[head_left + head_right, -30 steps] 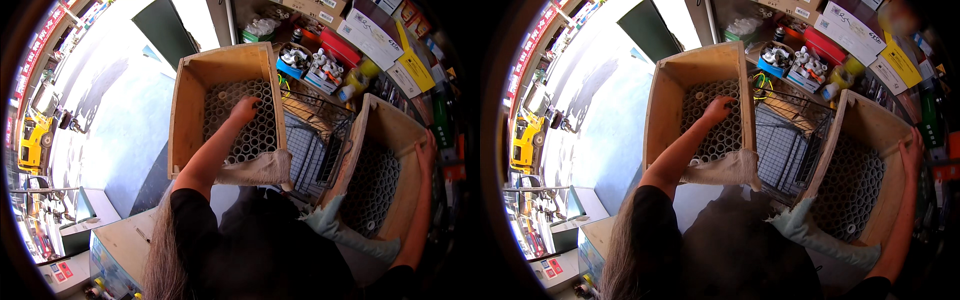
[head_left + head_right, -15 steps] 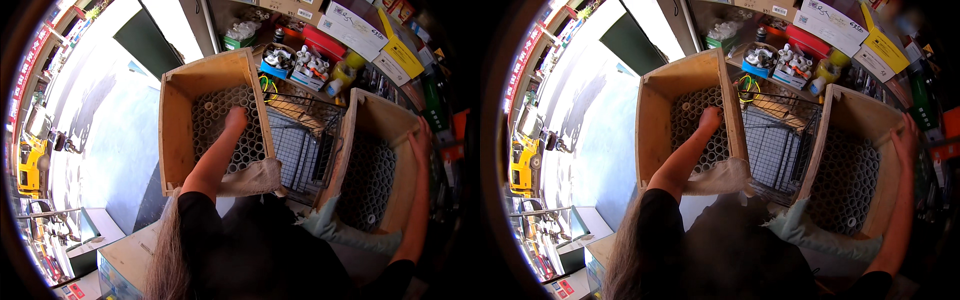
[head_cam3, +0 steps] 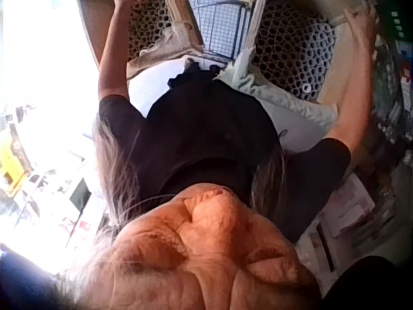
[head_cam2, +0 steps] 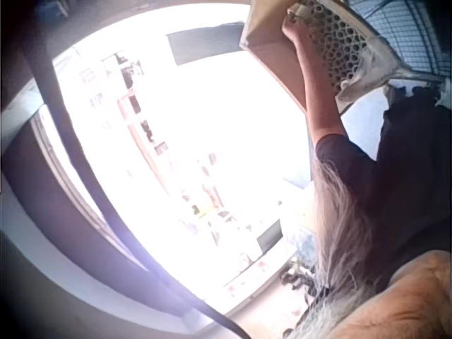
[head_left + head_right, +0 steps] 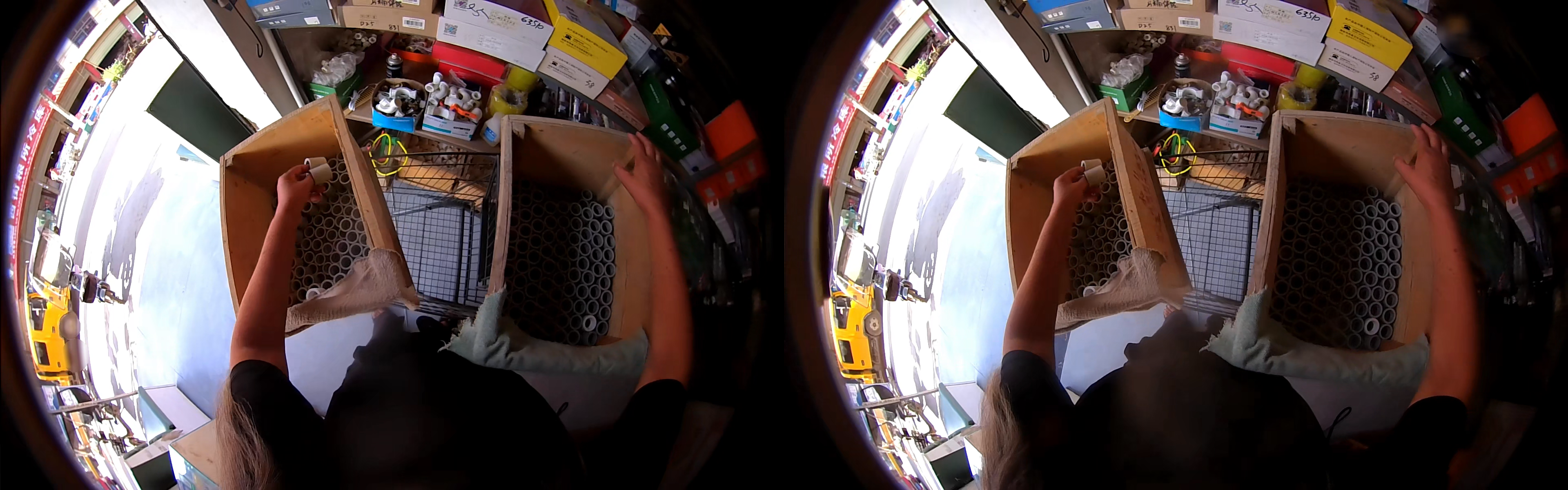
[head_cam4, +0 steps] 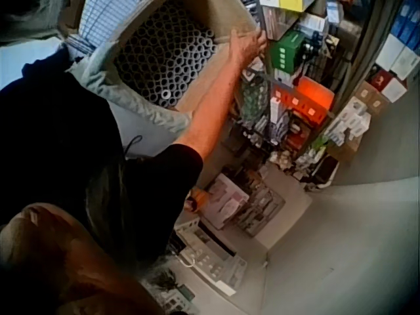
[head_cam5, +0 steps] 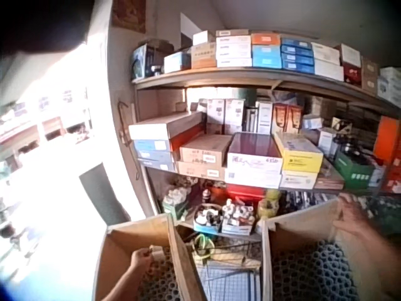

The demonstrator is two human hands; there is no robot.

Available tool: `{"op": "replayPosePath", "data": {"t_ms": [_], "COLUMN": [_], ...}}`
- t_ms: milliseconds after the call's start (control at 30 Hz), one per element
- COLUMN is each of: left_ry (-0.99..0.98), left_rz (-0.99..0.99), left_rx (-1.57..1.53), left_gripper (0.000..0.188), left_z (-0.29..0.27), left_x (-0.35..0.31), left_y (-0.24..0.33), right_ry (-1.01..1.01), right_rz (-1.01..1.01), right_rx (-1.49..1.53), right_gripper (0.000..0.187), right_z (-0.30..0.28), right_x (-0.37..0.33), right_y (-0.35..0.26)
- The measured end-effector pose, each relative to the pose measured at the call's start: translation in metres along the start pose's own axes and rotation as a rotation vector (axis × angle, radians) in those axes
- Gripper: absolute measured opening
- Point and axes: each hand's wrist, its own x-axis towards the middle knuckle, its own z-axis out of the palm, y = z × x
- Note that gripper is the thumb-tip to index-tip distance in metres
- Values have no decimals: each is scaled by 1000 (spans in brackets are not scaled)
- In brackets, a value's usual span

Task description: The person repeatedly picks up small white ceramic rings from a wooden crate and places them into another wooden crate. They handle the rings one by one, transferring them between the two containers in a repetitive sorting or organizing manner.

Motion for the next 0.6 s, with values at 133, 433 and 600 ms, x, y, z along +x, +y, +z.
{"op": "replayPosePath", "data": {"t_ms": [133,433,600], "left_ry": [-31,-517,-810], "left_rz": [161,316,107], "left_rx": [-217,-466,-690], "left_gripper": [29,24,23], "left_z": [13,165,253], "left_x": [-38,-153,-195], "left_y": [70,179,167], "right_ry": [-12,-58,-61], "right_rz": [34,84,114], "right_rx": [-13,-12,19], "right_gripper": [69,70,67], "right_z": [0,-7,-6], "right_x": [0,-5,-2], "right_y": [-4,-2,-5]}}
